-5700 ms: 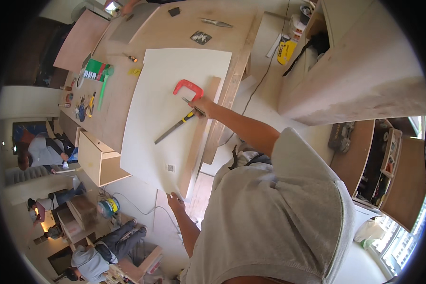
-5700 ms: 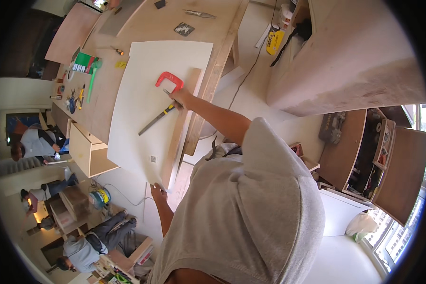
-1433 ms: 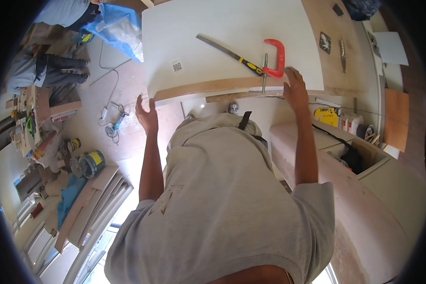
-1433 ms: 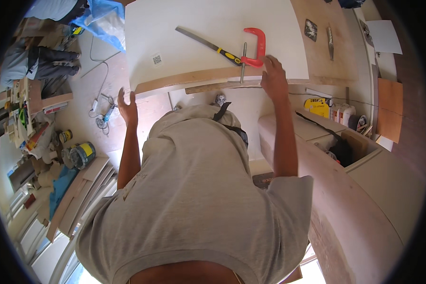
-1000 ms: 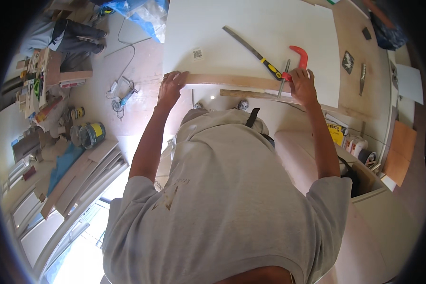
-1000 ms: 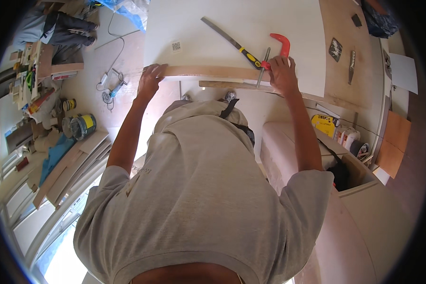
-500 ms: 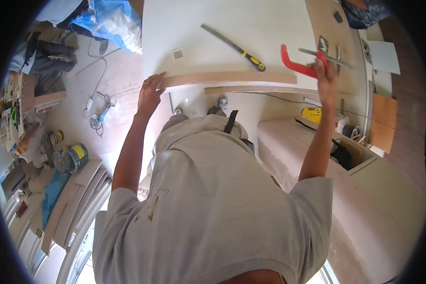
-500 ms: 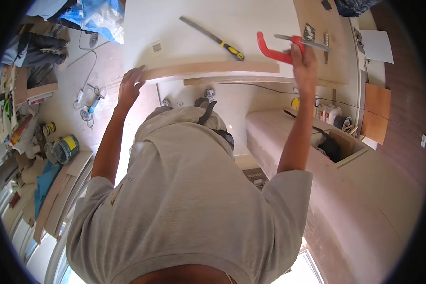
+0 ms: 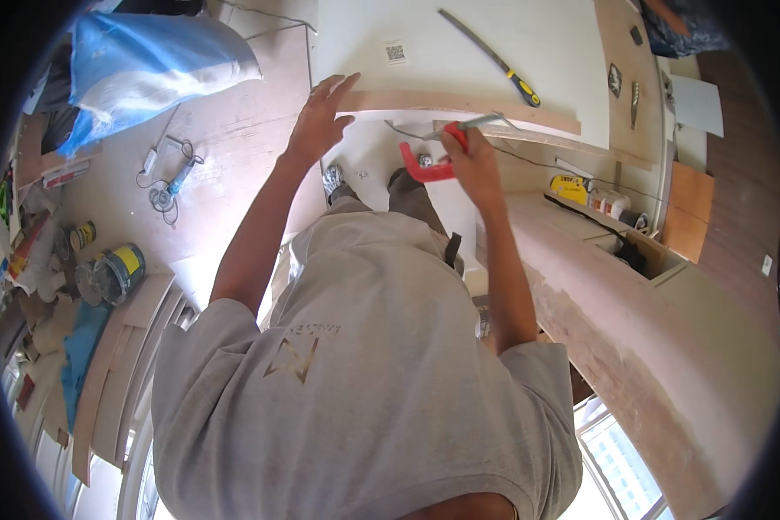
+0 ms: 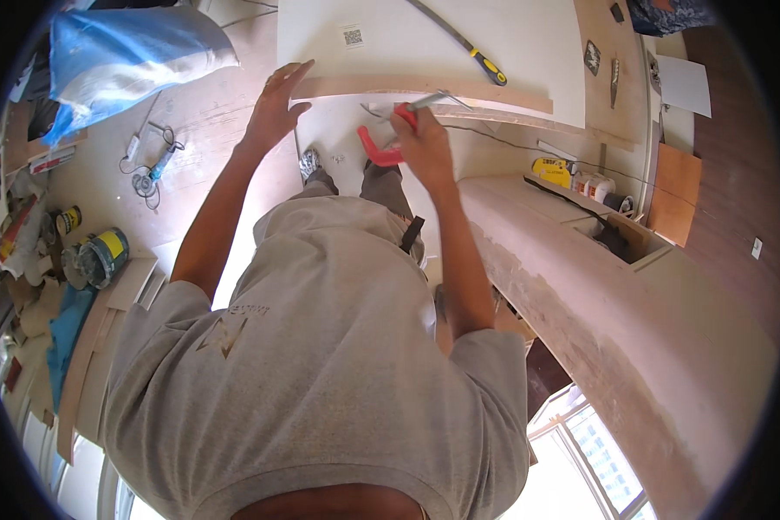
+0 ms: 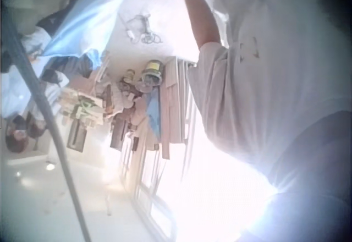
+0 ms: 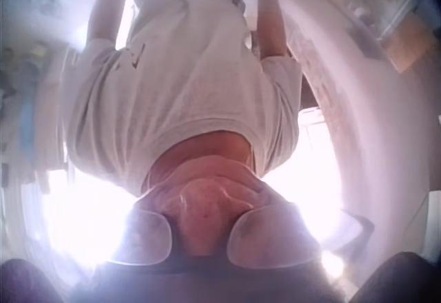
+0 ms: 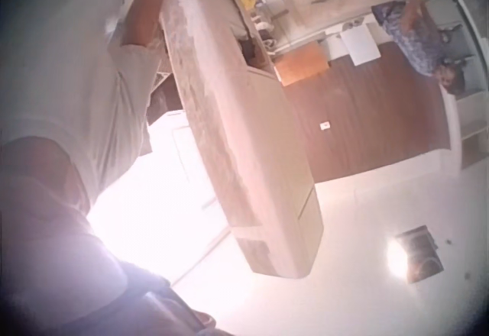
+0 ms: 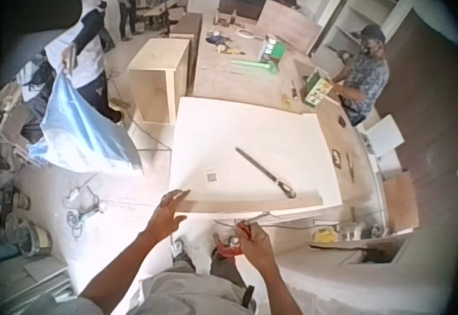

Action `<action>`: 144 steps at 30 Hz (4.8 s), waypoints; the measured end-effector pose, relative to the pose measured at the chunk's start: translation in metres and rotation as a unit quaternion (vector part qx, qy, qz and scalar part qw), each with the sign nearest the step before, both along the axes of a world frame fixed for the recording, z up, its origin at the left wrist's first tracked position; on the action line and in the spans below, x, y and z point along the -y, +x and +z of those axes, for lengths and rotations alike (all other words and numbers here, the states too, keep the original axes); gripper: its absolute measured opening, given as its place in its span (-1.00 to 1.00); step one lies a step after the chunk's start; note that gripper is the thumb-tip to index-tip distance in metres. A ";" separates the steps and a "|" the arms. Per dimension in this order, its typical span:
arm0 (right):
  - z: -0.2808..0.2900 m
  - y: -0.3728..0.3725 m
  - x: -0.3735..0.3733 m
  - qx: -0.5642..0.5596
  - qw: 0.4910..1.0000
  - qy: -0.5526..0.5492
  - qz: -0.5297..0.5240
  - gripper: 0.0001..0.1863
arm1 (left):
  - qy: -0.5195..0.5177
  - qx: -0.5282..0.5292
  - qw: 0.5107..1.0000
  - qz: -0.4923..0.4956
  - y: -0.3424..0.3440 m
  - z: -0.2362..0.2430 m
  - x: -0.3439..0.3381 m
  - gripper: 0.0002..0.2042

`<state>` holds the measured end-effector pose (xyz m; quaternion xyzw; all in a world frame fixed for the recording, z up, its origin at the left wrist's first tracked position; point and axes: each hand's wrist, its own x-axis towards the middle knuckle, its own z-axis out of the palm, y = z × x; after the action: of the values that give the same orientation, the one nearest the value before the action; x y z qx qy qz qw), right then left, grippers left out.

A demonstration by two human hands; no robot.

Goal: Filing and clamping a wood strip to a panel for construction/renovation.

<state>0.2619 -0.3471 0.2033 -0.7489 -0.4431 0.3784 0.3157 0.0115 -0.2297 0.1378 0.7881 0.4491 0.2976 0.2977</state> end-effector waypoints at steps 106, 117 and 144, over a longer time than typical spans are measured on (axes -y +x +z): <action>0.088 -0.086 -0.139 0.321 0.938 -0.008 0.133 -0.71 | -0.594 0.740 0.276 0.152 0.093 -0.155 0.024 -0.66; 0.082 -0.054 -0.119 0.380 0.874 0.136 0.271 -0.70 | -0.615 0.718 0.288 0.155 0.084 -0.115 0.023 -0.58; 0.089 -0.099 -0.125 0.453 0.857 -0.052 0.238 -0.68 | -0.576 0.745 0.297 0.158 0.103 -0.151 0.032 -0.68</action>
<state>0.1633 -0.2218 0.2926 -0.7245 -0.6817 0.0830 -0.0591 0.1149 -0.2615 -0.0131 -0.2302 0.2074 0.4634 0.8303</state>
